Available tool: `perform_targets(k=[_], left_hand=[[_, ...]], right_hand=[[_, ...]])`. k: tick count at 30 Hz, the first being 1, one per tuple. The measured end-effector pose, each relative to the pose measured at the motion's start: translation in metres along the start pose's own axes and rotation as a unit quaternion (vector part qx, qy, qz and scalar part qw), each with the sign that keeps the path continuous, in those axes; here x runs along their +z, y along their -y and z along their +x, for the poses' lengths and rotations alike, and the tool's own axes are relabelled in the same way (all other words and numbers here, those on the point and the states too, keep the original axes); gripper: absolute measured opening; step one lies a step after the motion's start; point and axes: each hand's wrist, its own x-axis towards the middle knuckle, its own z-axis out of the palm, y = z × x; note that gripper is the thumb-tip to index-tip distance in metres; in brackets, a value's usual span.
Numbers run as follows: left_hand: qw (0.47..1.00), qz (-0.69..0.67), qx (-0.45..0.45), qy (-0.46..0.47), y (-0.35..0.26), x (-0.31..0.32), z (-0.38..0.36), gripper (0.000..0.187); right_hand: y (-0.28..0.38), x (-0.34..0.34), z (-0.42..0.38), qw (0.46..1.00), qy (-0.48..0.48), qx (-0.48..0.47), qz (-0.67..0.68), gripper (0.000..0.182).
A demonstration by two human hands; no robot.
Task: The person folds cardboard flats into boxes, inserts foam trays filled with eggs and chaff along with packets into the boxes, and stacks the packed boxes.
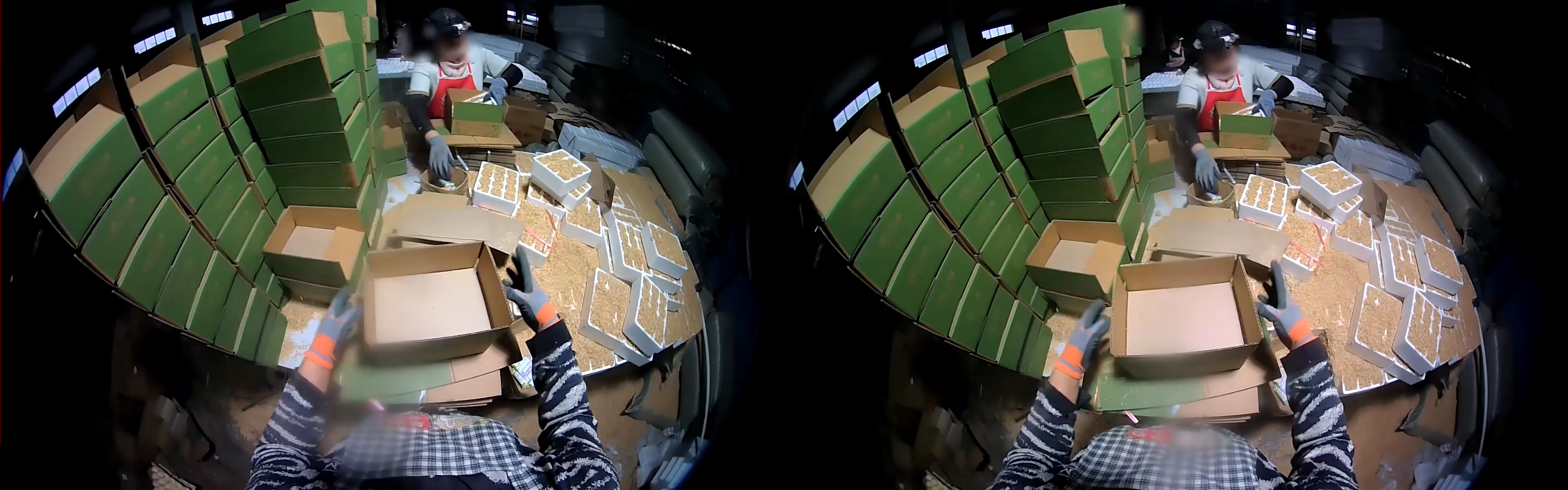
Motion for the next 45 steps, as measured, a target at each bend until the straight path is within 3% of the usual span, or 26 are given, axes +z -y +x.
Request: perform_targets(k=[1, 3, 4, 6, 7, 8, 11, 12, 14, 16, 19, 20, 22, 26, 28, 32, 34, 36, 37, 38, 40, 41, 42, 43, 44, 45], left_hand=[[0.989, 0.134, 0.005, 0.053, 0.034, 0.004, -0.004, 0.057], [0.978, 0.195, 0.026, 0.07, 0.058, 0.029, -0.013, 0.056], [0.993, 0.086, -0.083, 0.017, 0.025, 0.056, -0.02, 0.056], [0.996, 0.06, -0.068, 0.006, 0.057, 0.066, -0.012, 0.055], [0.998, 0.036, -0.052, 0.013, 0.072, 0.063, -0.014, 0.054], [0.998, 0.034, -0.051, 0.003, 0.072, 0.058, -0.013, 0.054], [0.961, -0.247, -0.124, 0.012, 0.061, 0.045, -0.012, 0.05], [0.956, -0.274, -0.102, 0.028, 0.054, 0.035, -0.011, 0.051], [0.986, -0.148, 0.068, 0.023, 0.034, 0.0, 0.012, 0.054], [0.978, -0.059, 0.184, -0.081, 0.024, -0.052, 0.043, 0.057], [0.869, -0.312, 0.153, -0.352, 0.06, -0.134, 0.111, 0.058], [0.875, -0.296, 0.134, -0.358, 0.074, -0.154, 0.129, 0.064], [0.915, -0.089, 0.11, -0.377, 0.12, -0.18, 0.152, 0.073], [0.916, -0.098, 0.172, -0.348, 0.144, -0.181, 0.148, 0.084], [0.922, -0.234, 0.181, -0.251, 0.145, -0.189, 0.143, 0.087], [0.964, 0.136, 0.051, -0.221, 0.148, -0.201, 0.134, 0.091], [0.974, 0.102, 0.023, -0.201, 0.152, -0.208, 0.139, 0.106], [0.964, 0.143, -0.086, -0.205, 0.153, -0.208, 0.138, 0.106], [0.958, 0.174, -0.004, -0.229, 0.177, -0.213, 0.142, 0.104], [0.972, 0.042, 0.031, -0.228, 0.176, -0.206, 0.141, 0.104], [0.947, 0.062, 0.065, -0.309, 0.187, -0.194, 0.142, 0.104], [0.95, 0.063, 0.063, -0.3, 0.177, -0.179, 0.132, 0.104], [0.907, 0.155, 0.01, -0.391, 0.151, -0.155, 0.115, 0.102], [0.846, 0.247, -0.043, -0.471, 0.128, -0.129, 0.096, 0.1], [0.852, 0.266, -0.003, -0.451, 0.122, -0.105, 0.076, 0.093], [0.896, 0.237, 0.058, -0.371, 0.106, -0.078, 0.057, 0.087]], right_hand=[[-0.043, -0.021, -0.001, 0.987, 0.075, 0.022, -0.142, 0.082], [-0.071, -0.014, -0.002, 0.951, 0.149, 0.111, -0.247, 0.083], [-0.058, 0.008, -0.007, 0.948, 0.149, 0.183, -0.214, 0.083], [-0.049, 0.035, -0.018, 0.965, 0.137, 0.116, -0.192, 0.084], [-0.02, 0.049, -0.025, 0.962, 0.12, 0.152, -0.19, 0.089], [-0.038, 0.053, -0.022, 0.983, 0.096, 0.076, -0.135, 0.092], [-0.035, 0.069, -0.018, 0.998, 0.034, 0.029, -0.032, 0.094], [-0.031, 0.073, -0.017, 1.0, 0.007, 0.027, -0.015, 0.093], [-0.004, 0.086, -0.008, 0.997, -0.026, 0.026, 0.068, 0.09], [0.024, 0.106, 0.004, 0.984, -0.05, 0.012, 0.17, 0.085], [0.03, 0.112, 0.033, 0.984, -0.097, -0.04, 0.144, 0.082], [0.024, 0.11, 0.046, 0.988, -0.114, -0.069, 0.078, 0.08], [0.019, 0.121, 0.065, 0.983, -0.152, -0.073, 0.079, 0.078], [0.0, 0.156, 0.1, 0.971, -0.17, -0.113, 0.122, 0.078], [-0.013, 0.173, 0.114, 0.974, -0.153, -0.106, 0.132, 0.076], [-0.056, 0.226, 0.147, 0.976, -0.098, -0.131, 0.146, 0.079], [-0.077, 0.267, 0.158, 0.976, -0.08, -0.063, 0.192, 0.078], [-0.132, 0.3, 0.183, 0.993, -0.086, -0.056, 0.065, 0.076], [-0.16, 0.297, 0.196, 0.997, -0.019, 0.051, 0.063, 0.075], [-0.164, 0.296, 0.198, 0.995, 0.049, 0.084, 0.001, 0.07], [-0.162, 0.281, 0.194, 0.968, 0.142, -0.033, -0.206, 0.06], [-0.155, 0.274, 0.187, 0.964, 0.14, -0.056, -0.217, 0.056], [-0.133, 0.273, 0.174, 0.99, 0.066, 0.123, 0.035, 0.054], [-0.137, 0.251, 0.156, 0.99, 0.071, -0.014, -0.121, 0.056], [-0.14, 0.229, 0.138, 0.948, 0.03, -0.147, -0.28, 0.058], [-0.123, 0.215, 0.107, 0.907, 0.026, -0.169, -0.385, 0.059]])
